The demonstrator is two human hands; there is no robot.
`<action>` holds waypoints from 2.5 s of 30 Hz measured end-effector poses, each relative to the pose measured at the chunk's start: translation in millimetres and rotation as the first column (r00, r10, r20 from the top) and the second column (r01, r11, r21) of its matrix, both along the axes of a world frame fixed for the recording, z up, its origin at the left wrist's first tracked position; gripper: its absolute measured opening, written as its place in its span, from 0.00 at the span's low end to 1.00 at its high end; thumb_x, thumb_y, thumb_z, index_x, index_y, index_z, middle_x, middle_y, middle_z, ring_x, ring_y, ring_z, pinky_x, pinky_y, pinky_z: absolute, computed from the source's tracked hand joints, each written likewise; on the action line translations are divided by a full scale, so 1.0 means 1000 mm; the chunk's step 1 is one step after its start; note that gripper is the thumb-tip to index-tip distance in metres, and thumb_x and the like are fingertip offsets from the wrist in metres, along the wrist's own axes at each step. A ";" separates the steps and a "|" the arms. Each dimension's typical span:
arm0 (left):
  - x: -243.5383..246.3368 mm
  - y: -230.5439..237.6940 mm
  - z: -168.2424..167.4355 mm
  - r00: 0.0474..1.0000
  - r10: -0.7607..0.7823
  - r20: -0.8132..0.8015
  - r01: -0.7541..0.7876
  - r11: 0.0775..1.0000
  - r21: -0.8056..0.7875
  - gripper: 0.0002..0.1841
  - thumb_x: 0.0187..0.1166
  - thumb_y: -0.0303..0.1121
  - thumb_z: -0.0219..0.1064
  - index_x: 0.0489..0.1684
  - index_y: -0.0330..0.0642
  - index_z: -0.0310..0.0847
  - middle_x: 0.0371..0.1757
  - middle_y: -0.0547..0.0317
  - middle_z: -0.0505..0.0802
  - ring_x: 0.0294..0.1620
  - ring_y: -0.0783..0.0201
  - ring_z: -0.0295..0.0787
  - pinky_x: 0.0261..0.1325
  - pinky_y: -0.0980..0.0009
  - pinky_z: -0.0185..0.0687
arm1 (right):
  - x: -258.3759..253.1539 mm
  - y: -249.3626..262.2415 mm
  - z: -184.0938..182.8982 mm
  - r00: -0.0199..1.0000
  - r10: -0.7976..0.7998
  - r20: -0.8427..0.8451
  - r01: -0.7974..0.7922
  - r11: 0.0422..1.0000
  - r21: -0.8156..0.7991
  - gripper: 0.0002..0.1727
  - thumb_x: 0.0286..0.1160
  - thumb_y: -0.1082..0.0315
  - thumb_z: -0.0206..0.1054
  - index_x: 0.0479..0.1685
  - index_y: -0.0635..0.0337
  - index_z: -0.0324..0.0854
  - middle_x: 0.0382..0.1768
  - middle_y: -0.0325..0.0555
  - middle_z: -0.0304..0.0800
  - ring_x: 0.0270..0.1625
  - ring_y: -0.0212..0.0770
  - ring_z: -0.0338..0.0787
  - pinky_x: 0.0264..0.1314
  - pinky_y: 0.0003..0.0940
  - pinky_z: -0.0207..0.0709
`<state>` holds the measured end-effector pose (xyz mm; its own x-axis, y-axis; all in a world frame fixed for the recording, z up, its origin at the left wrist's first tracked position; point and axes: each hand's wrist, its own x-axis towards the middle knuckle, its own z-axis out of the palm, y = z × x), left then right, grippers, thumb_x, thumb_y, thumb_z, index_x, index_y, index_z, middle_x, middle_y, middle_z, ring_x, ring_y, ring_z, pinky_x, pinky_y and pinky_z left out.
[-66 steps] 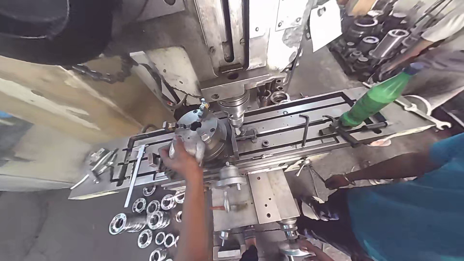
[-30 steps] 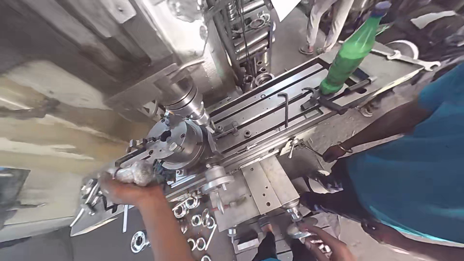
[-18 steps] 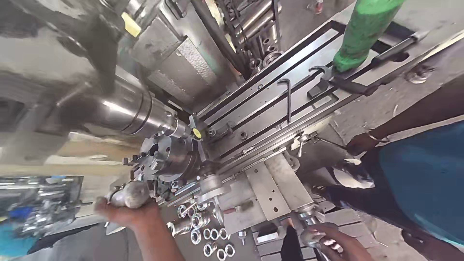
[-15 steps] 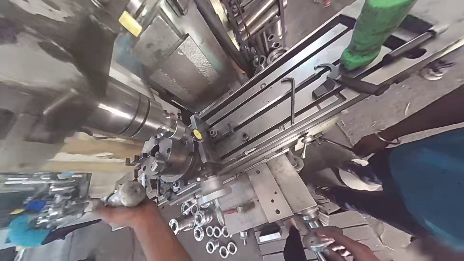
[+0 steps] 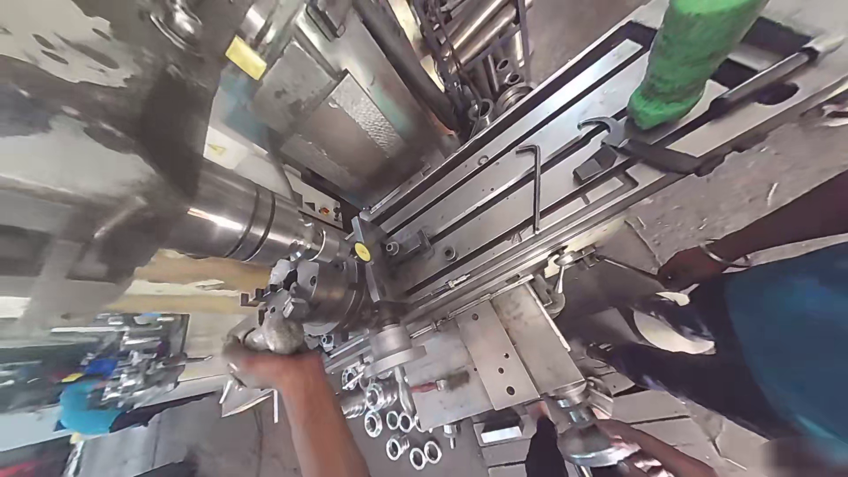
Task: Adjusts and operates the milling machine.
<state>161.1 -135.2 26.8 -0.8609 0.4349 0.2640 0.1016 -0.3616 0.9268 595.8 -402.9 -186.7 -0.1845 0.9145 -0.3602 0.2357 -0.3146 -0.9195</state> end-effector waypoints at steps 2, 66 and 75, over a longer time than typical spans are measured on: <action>-0.002 -0.002 0.000 0.998 -0.056 -0.022 0.054 0.995 -0.078 0.19 0.91 0.46 0.49 0.68 0.44 0.70 0.50 0.54 0.85 0.48 0.60 0.86 0.50 0.55 0.87 | -0.005 0.001 -0.003 1.000 0.024 0.014 -0.024 1.000 -0.007 0.23 0.78 0.65 0.71 0.71 0.62 0.82 0.62 0.58 0.91 0.53 0.52 0.96 0.58 0.54 0.90; -0.092 0.068 0.006 0.445 -0.509 -0.737 -0.029 0.814 -0.580 0.19 0.82 0.29 0.57 0.70 0.41 0.79 0.66 0.49 0.88 0.43 0.63 0.88 0.46 0.61 0.86 | -0.135 0.375 0.071 0.825 -0.564 0.040 0.421 0.660 0.622 0.44 0.53 0.58 0.84 0.75 0.56 0.69 0.50 0.56 0.92 0.52 0.61 0.93 0.52 0.63 0.84; -0.089 0.070 0.018 0.135 -0.598 -0.790 -0.154 0.775 -0.613 0.19 0.83 0.24 0.51 0.66 0.39 0.83 0.68 0.44 0.89 0.58 0.52 0.90 0.60 0.50 0.83 | -0.135 0.374 0.075 0.813 -0.578 0.068 0.447 0.696 0.562 0.43 0.55 0.56 0.84 0.74 0.55 0.68 0.47 0.55 0.92 0.48 0.59 0.94 0.45 0.61 0.84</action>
<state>72.0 -64.9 44.5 0.0756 0.9059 0.4167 0.9765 -0.1519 0.1531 460.6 -29.1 -112.2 0.3929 0.8966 0.2044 0.3930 0.0372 -0.9188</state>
